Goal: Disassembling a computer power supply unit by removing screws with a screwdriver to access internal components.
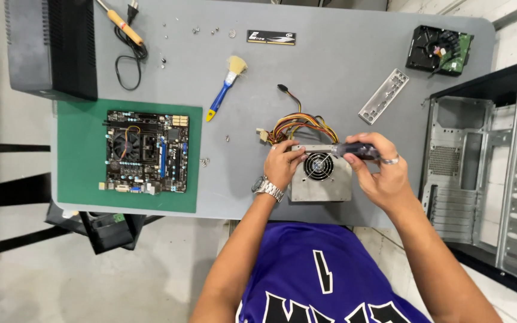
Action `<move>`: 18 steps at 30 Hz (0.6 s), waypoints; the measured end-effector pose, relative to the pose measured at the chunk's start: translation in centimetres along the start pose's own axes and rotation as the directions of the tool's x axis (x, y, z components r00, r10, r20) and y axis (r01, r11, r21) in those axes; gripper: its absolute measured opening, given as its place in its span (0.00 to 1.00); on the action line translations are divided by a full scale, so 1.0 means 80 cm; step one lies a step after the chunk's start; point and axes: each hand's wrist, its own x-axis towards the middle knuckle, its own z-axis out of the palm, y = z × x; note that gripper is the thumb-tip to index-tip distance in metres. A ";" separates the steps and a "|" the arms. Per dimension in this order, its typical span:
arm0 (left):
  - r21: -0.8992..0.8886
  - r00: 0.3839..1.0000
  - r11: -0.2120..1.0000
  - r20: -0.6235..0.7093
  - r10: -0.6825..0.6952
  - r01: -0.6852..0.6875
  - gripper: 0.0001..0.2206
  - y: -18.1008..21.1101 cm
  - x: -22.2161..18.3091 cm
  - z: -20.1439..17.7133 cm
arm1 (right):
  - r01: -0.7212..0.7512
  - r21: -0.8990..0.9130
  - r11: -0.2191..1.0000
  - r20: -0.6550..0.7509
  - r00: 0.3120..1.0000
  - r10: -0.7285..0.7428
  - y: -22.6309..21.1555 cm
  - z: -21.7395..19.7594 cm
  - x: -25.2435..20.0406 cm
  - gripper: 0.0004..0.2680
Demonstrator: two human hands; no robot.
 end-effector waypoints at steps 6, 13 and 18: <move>-0.026 0.984 0.999 0.171 0.044 -0.040 0.13 0.023 0.027 -0.041 | -0.037 -0.528 0.848 0.080 0.992 0.093 -0.020 -0.007 0.025 0.14; -0.356 0.936 0.927 0.275 0.221 -0.114 0.26 0.111 0.081 -0.112 | 0.029 -0.800 0.600 0.140 0.980 0.139 -0.044 -0.004 0.056 0.11; -0.263 0.856 0.962 0.476 0.201 -0.080 0.20 0.144 0.100 -0.135 | 0.234 -0.423 0.876 0.628 0.772 0.098 -0.055 -0.030 0.089 0.08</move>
